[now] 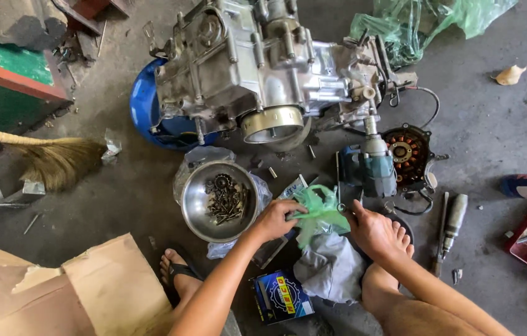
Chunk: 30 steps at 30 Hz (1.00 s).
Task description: The recorder is assembling or repairing components of a motorcycle engine on the workshop floor.
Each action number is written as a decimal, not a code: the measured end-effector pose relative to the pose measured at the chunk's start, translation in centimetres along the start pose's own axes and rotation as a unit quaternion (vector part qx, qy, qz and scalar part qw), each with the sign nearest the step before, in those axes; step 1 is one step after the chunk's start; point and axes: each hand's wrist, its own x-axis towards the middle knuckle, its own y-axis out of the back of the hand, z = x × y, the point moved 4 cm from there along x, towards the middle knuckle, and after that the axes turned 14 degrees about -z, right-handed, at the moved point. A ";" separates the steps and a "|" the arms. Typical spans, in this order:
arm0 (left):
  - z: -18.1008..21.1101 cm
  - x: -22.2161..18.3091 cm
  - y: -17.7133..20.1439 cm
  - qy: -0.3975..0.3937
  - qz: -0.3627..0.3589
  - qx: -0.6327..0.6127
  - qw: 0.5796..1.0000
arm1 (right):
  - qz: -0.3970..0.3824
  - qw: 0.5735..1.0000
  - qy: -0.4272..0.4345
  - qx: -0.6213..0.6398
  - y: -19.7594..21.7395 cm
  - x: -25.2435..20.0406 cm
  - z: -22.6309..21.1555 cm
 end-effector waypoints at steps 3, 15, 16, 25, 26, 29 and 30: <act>-0.5 -0.5 -0.4 -0.002 0.017 0.001 1.000 | 0.011 0.998 0.008 -0.061 2.3 -3.8 -1.1; 0.9 0.2 -1.9 -0.101 0.026 0.149 0.983 | 0.111 0.889 0.444 -0.006 2.8 -5.6 -5.1; 2.1 0.0 -1.4 -0.059 -0.004 0.128 0.990 | 0.113 0.889 0.443 0.004 2.9 -6.0 -5.1; 2.9 -0.7 1.2 -0.023 -0.068 0.040 0.997 | 0.160 0.908 0.383 -0.054 3.5 -7.8 -3.9; 3.2 -0.7 1.7 -0.038 -0.068 0.063 0.995 | 0.202 0.887 0.416 0.003 3.6 -8.0 -3.4; 0.5 -1.1 1.8 -0.009 -0.090 0.035 0.995 | 0.221 0.867 0.434 0.111 4.3 -7.7 -2.6; 0.7 -0.9 1.7 -0.010 -0.089 0.036 0.995 | 0.221 0.866 0.435 0.109 3.6 -7.0 -2.4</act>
